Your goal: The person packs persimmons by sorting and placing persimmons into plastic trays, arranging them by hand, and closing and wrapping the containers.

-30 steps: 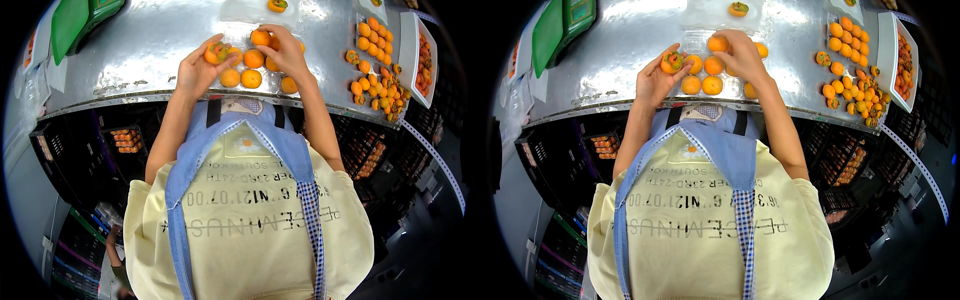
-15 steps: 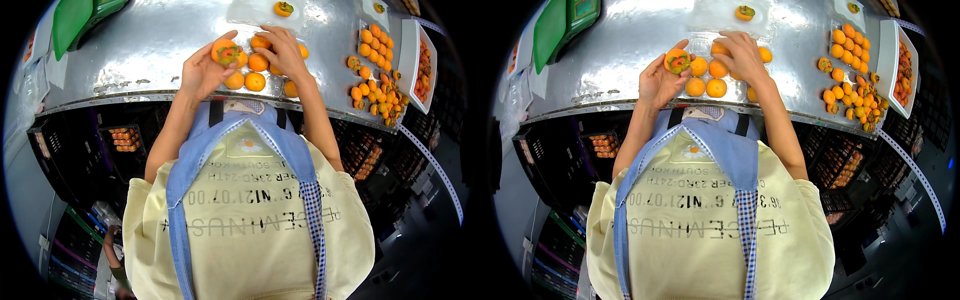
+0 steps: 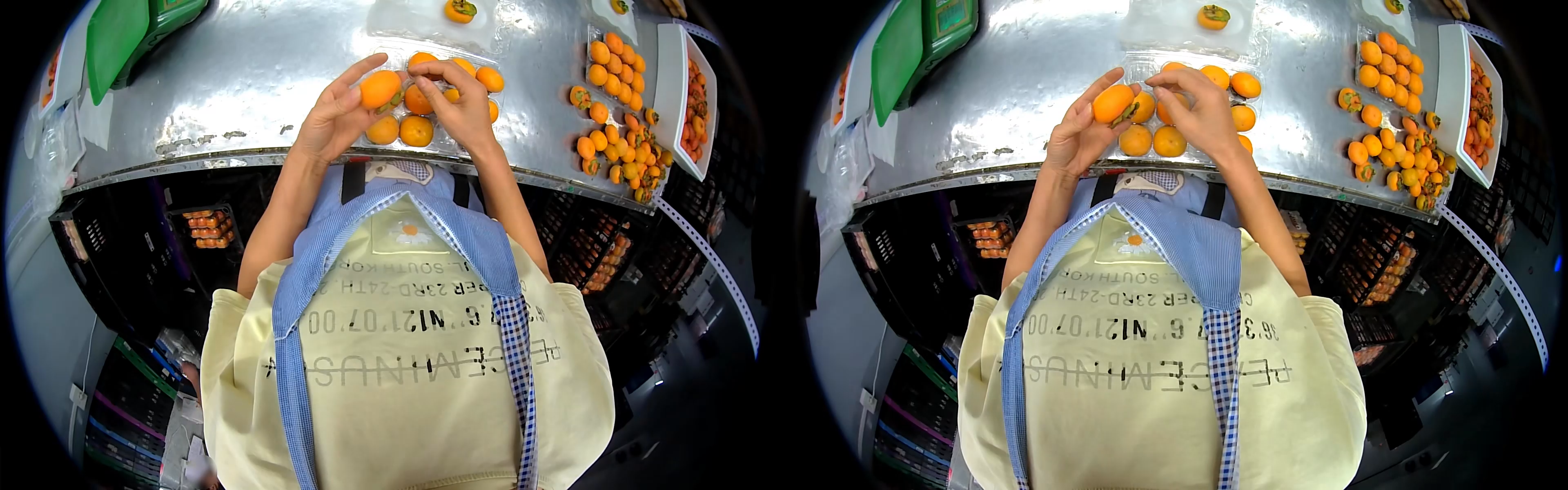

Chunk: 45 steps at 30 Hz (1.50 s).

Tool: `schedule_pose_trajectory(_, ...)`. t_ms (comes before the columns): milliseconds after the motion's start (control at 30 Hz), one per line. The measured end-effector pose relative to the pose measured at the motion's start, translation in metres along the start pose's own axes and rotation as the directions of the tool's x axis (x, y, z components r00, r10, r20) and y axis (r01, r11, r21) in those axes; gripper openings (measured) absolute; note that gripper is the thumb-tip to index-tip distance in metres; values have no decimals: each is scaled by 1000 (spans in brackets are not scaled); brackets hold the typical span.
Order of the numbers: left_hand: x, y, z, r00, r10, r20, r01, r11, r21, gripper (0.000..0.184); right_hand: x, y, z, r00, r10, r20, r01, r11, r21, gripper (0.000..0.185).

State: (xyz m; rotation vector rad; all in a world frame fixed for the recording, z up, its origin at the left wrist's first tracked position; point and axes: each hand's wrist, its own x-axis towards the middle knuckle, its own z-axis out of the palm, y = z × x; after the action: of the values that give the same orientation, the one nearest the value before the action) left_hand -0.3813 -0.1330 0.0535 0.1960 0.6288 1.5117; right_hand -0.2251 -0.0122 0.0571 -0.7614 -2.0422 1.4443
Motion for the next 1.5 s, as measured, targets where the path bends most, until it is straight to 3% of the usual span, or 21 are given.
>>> schedule_pose_trajectory(67,0,-1,-3,1000,-12,-11,12,1000,-3,75,-1,-4,-1,999,28,24,-29,998,57,19)
schedule_pose_trajectory(133,-1,-2,6,988,133,-78,-94,922,376,68,0,-11,-1,997,63,46,-68,990,122,21)
schedule_pose_trajectory(200,-2,-5,14,957,281,-67,-160,709,687,62,1,-20,-3,986,133,99,-142,985,94,26)
schedule_pose_trajectory(267,-2,-7,17,916,402,11,-190,408,893,57,3,-28,-4,971,189,148,-194,981,22,32)
schedule_pose_trajectory(467,-2,-11,24,823,528,210,-225,-36,974,52,1,-29,10,951,268,152,-245,957,-158,48)
schedule_pose_trajectory(567,0,-11,15,818,511,264,-254,-90,963,51,1,-24,15,961,263,83,-249,957,-148,50)
schedule_pose_trajectory(633,-1,-5,20,776,607,171,-236,28,971,49,6,-8,15,974,227,-2,-226,969,-102,51)
schedule_pose_trajectory(733,-3,-1,7,773,633,-36,-136,221,966,46,24,5,5,999,46,-22,-51,939,-341,45)
schedule_pose_trajectory(800,-3,1,-11,787,594,-169,-44,328,944,39,33,9,6,995,-59,86,93,875,-475,42)
schedule_pose_trajectory(933,-6,-4,-26,842,503,-197,8,353,936,28,46,21,15,954,-109,279,272,707,-653,43)
schedule_pose_trajectory(1167,-6,-12,-25,902,410,-134,46,217,975,26,54,35,22,934,-172,315,349,638,-686,36)
schedule_pose_trajectory(1233,-4,-13,-22,913,398,-91,46,120,992,26,54,31,21,936,-129,327,331,636,-697,40)
schedule_pose_trajectory(1333,0,-15,-16,917,398,21,1,-54,999,31,50,27,13,950,-228,214,313,697,-645,39)
schedule_pose_trajectory(1433,5,-18,-9,923,381,57,21,-198,980,37,32,9,-5,986,-20,167,127,742,-658,41)
schedule_pose_trajectory(1500,8,-19,-4,932,360,43,68,-290,955,40,16,6,-8,970,53,239,140,681,-719,36)
